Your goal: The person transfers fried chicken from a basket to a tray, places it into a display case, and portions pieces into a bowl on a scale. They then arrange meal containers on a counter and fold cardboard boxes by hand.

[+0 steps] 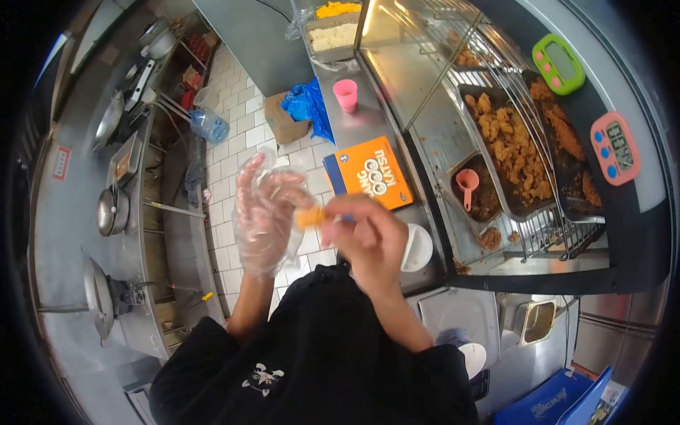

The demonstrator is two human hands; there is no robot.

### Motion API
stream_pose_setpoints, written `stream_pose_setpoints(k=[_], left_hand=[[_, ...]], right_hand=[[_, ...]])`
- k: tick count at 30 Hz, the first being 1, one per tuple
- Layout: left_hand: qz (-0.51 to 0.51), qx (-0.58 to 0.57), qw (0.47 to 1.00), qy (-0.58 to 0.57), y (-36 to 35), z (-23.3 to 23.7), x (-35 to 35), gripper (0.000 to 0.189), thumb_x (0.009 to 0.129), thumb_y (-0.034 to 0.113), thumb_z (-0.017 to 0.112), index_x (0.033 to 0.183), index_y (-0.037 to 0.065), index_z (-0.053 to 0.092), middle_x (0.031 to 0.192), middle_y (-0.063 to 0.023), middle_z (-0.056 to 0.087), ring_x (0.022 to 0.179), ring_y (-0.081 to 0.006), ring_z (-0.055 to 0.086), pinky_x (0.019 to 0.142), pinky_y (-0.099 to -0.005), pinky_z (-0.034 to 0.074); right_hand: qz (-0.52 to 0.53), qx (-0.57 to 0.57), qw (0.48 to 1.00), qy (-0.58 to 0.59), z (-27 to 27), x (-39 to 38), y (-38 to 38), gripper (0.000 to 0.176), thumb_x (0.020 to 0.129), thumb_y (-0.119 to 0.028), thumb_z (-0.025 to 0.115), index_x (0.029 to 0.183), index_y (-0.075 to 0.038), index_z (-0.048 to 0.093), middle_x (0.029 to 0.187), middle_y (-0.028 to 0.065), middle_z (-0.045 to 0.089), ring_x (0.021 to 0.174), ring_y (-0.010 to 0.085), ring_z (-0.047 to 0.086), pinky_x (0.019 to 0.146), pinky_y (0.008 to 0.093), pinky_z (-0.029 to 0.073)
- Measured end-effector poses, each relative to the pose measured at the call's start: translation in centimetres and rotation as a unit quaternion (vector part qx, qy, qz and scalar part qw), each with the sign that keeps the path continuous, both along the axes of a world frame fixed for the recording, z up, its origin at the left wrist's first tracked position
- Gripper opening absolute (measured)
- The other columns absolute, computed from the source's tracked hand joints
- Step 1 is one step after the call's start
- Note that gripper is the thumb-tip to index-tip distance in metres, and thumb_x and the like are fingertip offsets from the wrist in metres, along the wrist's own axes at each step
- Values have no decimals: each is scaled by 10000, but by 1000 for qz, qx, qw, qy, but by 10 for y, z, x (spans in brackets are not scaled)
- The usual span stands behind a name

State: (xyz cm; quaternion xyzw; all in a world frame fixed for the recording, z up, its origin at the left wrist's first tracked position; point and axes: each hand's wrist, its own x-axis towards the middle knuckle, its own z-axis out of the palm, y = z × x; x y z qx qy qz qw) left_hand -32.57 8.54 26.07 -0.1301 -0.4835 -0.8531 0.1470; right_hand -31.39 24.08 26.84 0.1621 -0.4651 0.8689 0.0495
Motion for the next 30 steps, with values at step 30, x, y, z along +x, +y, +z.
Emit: stream_pose_setpoints(k=[30], left_hand=[[25, -128, 969, -211, -22, -63, 5, 195, 956, 201, 642, 981, 10, 612, 792, -95, 654, 738, -169, 620, 721, -311, 494]], right_hand=[[34, 251, 938, -236, -132, 74, 28, 185, 982, -168, 597, 1001, 9, 646, 933, 93, 690, 828, 121, 650, 695, 270, 529]])
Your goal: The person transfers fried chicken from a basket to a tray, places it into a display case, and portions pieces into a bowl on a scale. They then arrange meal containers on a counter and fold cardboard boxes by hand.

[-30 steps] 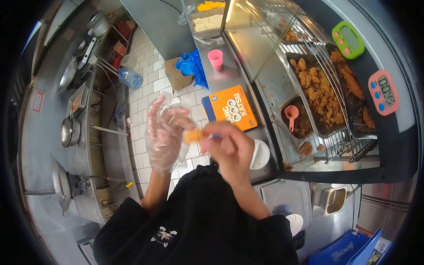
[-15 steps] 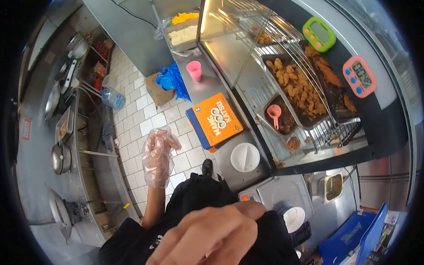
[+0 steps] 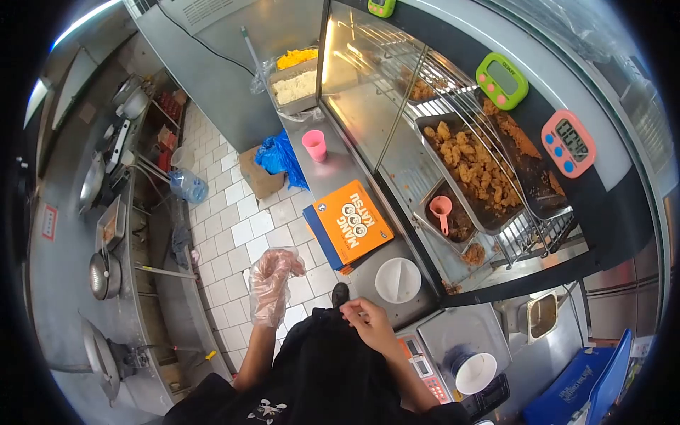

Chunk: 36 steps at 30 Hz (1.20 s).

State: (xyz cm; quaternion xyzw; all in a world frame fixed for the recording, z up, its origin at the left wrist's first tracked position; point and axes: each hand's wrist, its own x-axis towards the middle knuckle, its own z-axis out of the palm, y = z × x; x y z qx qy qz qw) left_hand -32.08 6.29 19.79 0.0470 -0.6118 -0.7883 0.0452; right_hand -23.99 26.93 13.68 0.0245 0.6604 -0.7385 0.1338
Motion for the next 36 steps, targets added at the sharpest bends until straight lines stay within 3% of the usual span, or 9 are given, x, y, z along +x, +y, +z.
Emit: stream_pose_setpoints(k=[3, 9, 22, 27, 31, 32, 34, 35, 36], left_hand=[[-18, -10, 999, -30, 1, -10, 7, 165, 949, 172, 648, 990, 13, 630, 823, -88, 665, 762, -166, 618, 730, -302, 479], [-50, -30, 996, -67, 0, -32, 10, 160, 945, 172, 655, 985, 17, 643, 833, -77, 662, 781, -154, 609, 732, -293, 465], [-84, -55, 992, -72, -12, -45, 32, 132, 968, 153, 614, 950, 22, 619, 813, -69, 648, 777, -152, 612, 702, -284, 469], [-213, -40, 973, -75, -34, -61, 20, 110, 952, 71, 608, 1003, -25, 622, 914, -78, 642, 831, -158, 622, 769, -305, 525], [-392, -95, 913, -58, -57, -89, 5, 155, 942, 123, 636, 1034, -1, 621, 945, -86, 655, 858, -165, 643, 786, -315, 523], [-429, -162, 889, -17, -65, -103, -1, 161, 937, 134, 640, 1043, 13, 623, 941, -96, 659, 856, -184, 649, 787, -323, 522], [-510, -274, 811, 78, -75, -133, -8, 176, 927, 155, 650, 1060, 42, 626, 933, -117, 669, 853, -222, 661, 790, -340, 521], [-535, -308, 777, 122, -80, -165, -11, 208, 924, 227, 650, 1059, 70, 631, 912, -139, 677, 848, -302, 666, 787, -367, 526], [-614, -282, 735, 58, -75, -141, -4, 260, 931, 301, 632, 1065, 78, 644, 943, -144, 699, 881, -340, 669, 785, -402, 532]], right_hand=[[16, 76, 997, -16, -25, 18, 17, 190, 949, -175, 650, 1002, 7, 647, 915, 76, 701, 822, 124, 662, 671, 272, 531], [-26, 183, 983, 19, -25, 7, 35, 205, 915, -201, 680, 997, -14, 657, 906, 106, 708, 817, 198, 693, 667, 308, 540], [-55, 183, 981, 43, -38, -10, 27, 202, 909, -192, 680, 1013, -22, 655, 898, 89, 702, 830, 171, 681, 684, 302, 535], [-162, 183, 969, 43, -51, 25, 6, 197, 890, -169, 694, 1016, -22, 660, 887, 64, 697, 830, 139, 665, 699, 291, 523], [-323, 209, 922, -30, -50, 83, -35, 188, 893, -163, 695, 1027, -33, 676, 896, 49, 700, 849, 119, 656, 703, 282, 516], [-372, 197, 907, -30, -53, 98, -55, 194, 897, -171, 694, 1034, -34, 676, 901, 51, 699, 850, 120, 656, 704, 282, 516], [-482, 180, 857, -40, -56, 141, -96, 208, 905, -188, 694, 1047, -37, 678, 909, 57, 698, 852, 123, 656, 705, 283, 517], [-504, 189, 841, -54, -53, 164, -120, 227, 912, -213, 696, 1059, -41, 679, 940, 68, 700, 865, 129, 659, 715, 291, 523], [-538, 159, 824, -74, -48, 188, -148, 234, 909, -217, 699, 1062, -41, 677, 966, 72, 701, 879, 137, 663, 724, 300, 528]])
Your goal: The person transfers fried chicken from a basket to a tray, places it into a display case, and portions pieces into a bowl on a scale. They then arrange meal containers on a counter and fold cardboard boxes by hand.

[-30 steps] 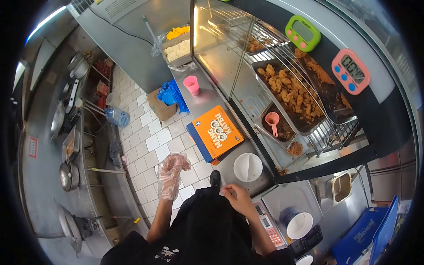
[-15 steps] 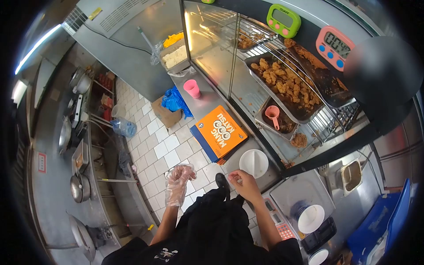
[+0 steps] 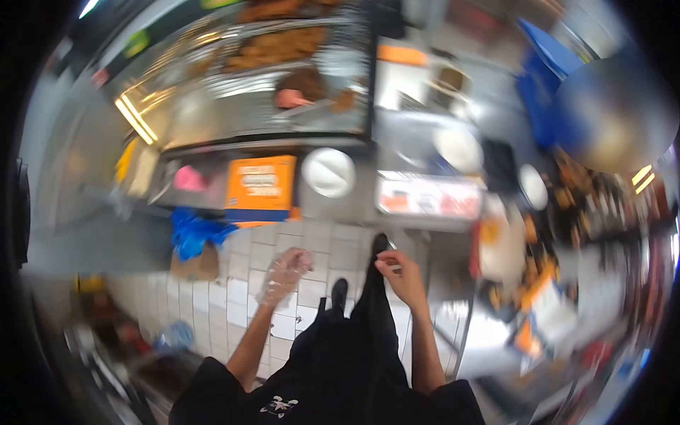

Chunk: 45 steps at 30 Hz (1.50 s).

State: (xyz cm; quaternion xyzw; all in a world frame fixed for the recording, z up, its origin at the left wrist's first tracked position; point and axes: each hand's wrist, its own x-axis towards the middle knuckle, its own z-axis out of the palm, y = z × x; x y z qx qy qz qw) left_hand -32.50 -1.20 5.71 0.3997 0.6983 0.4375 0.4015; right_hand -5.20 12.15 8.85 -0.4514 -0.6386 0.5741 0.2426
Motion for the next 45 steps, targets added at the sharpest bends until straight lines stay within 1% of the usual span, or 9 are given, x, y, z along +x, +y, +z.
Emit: stream_pose_setpoints(k=[2, 7, 17, 22, 24, 28, 35, 42, 45], left_hand=[[-179, -44, 964, 193, -6, -2, 10, 321, 928, 373, 611, 1088, 100, 660, 991, -165, 701, 916, -362, 663, 786, -433, 529], [-496, -36, 820, 282, -15, -25, 75, 375, 927, 390, 585, 1112, 75, 671, 990, -202, 693, 935, -395, 653, 831, -451, 517], [-708, -67, 651, 265, -51, 8, 403, 454, 938, 464, 571, 1051, 44, 701, 878, -172, 703, 824, -316, 663, 762, -357, 504], [-712, -58, 662, 228, -112, 0, 535, 482, 939, 482, 572, 1033, 23, 687, 838, -168, 686, 780, -265, 650, 760, -369, 508], [-683, -37, 689, 238, -126, 11, 586, 489, 939, 489, 574, 1019, 19, 684, 813, -158, 673, 772, -225, 646, 760, -362, 511], [-548, -151, 820, -64, -134, -8, 657, 376, 975, 367, 592, 1103, 23, 672, 822, -68, 695, 758, -125, 635, 680, -282, 517], [-592, -214, 768, -119, -69, -51, 838, 353, 961, 361, 618, 1068, 29, 678, 889, -31, 675, 744, -86, 591, 644, -242, 480], [-532, -216, 806, -145, 25, -30, 1016, 331, 979, 356, 585, 975, 32, 653, 818, 5, 628, 731, -88, 550, 670, -236, 446], [-478, -289, 825, -82, 49, -65, 1049, 373, 968, 443, 570, 1028, 88, 668, 825, 8, 651, 656, -75, 538, 580, -218, 424]], right_hand=[[-71, -38, 996, -45, -17, 53, -63, 248, 906, -220, 701, 1067, -33, 672, 980, 75, 705, 896, 151, 670, 747, 308, 530], [-221, -107, 967, -68, -50, 159, -221, 279, 908, -293, 704, 1003, -32, 675, 927, 77, 705, 872, 185, 656, 790, 331, 524], [-312, -202, 928, -11, -133, 362, -439, 461, 950, -466, 616, 793, -42, 706, 751, 23, 676, 748, 99, 585, 687, 267, 469], [-471, -180, 846, 173, -208, 486, -493, 239, 1011, -216, 526, 1068, -39, 676, 985, 28, 688, 879, 119, 627, 787, 292, 516], [-490, -190, 833, 175, -184, 544, -480, 233, 999, -156, 531, 1171, -32, 628, 1082, 47, 670, 946, 159, 656, 794, 303, 524], [-510, -172, 828, 155, -171, 657, -419, 200, 997, -178, 545, 1086, -26, 641, 1082, 68, 679, 938, 167, 661, 793, 316, 532], [-531, -156, 813, 181, -183, 840, -300, 356, 1042, -327, 453, 939, -27, 616, 1038, 105, 685, 884, 190, 662, 771, 316, 531], [-513, -147, 832, 151, -104, 973, -153, 236, 1020, -267, 514, 1149, -80, 576, 1108, 70, 655, 912, 185, 658, 764, 325, 530], [-395, -82, 903, 145, -53, 976, -46, 445, 966, -318, 612, 1335, -98, 496, 1348, 100, 513, 1056, 222, 625, 819, 349, 532]])
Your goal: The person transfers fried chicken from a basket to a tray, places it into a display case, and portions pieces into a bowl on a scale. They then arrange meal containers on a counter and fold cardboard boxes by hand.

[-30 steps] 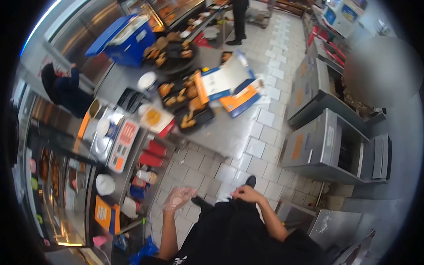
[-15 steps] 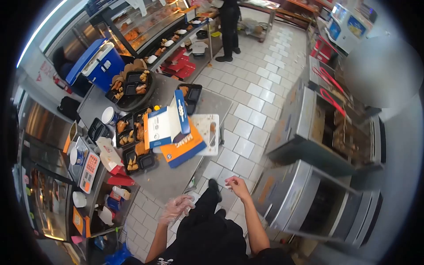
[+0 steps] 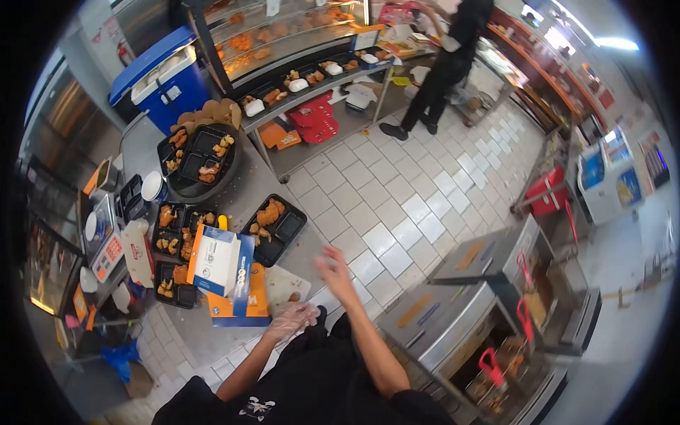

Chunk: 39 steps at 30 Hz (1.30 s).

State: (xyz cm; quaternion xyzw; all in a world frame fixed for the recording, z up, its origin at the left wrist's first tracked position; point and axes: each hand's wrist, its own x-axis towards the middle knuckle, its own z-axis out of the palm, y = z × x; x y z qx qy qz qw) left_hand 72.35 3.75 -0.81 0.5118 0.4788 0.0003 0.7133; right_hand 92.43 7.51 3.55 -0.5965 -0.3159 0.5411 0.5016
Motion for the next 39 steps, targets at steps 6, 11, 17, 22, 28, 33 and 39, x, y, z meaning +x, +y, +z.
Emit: stream_pose_setpoints(k=[6, 11, 17, 22, 28, 33, 39], left_hand=[[218, 62, 973, 35, -28, -37, 3, 424, 974, 433, 532, 981, 36, 680, 796, -41, 674, 680, -137, 623, 576, -263, 489], [345, 150, 906, 196, -122, -114, -52, 389, 998, 354, 486, 910, 14, 655, 759, -97, 667, 624, -179, 666, 483, -322, 524], [870, 71, 472, 123, -69, 50, 32, 441, 971, 389, 509, 1132, -2, 635, 928, -134, 678, 876, -214, 684, 737, -349, 539], [795, 107, 526, 284, -15, 62, 37, 596, 948, 480, 546, 1255, -30, 575, 1063, -140, 676, 903, -235, 666, 737, -343, 516], [717, 131, 569, 381, 104, 60, 81, 531, 898, 333, 639, 1262, -46, 562, 1052, -165, 691, 854, -205, 667, 736, -308, 511], [671, 274, 540, 429, 236, 49, 126, 511, 860, 266, 644, 1232, -74, 554, 1030, -224, 684, 921, -362, 657, 836, -389, 501], [544, 366, 689, 309, 391, 108, 236, 342, 926, 159, 571, 1193, -53, 597, 1087, -234, 679, 971, -362, 651, 864, -385, 486]], right_hand=[[322, 293, 853, -287, 98, -89, 148, 680, 857, -515, 673, 1306, -20, 547, 1378, 278, 447, 1078, 414, 594, 977, 440, 447], [558, 86, 757, -328, 74, -118, 197, 755, 844, -716, 513, 1130, -29, 644, 1133, 216, 652, 1040, 390, 636, 886, 482, 487], [640, 37, 711, -290, -17, -100, 214, 408, 715, -218, 765, 1007, -38, 543, 983, 186, 627, 969, 335, 638, 858, 374, 500], [612, 189, 752, -156, -28, -38, 208, 293, 819, 6, 552, 1081, -28, 427, 1009, 170, 571, 990, 334, 597, 893, 363, 452], [545, 307, 777, -69, 22, 54, 268, 392, 863, 70, 432, 1244, -14, 387, 1087, 212, 508, 856, 333, 569, 810, 405, 452], [525, 251, 812, -49, 42, 163, 359, 443, 900, 61, 383, 1338, 4, 356, 1170, 212, 497, 1072, 292, 560, 930, 373, 433], [435, 185, 873, -121, 43, 307, 499, 506, 917, 33, 444, 1401, 27, 297, 1328, 253, 450, 1229, 365, 506, 1066, 408, 377]])
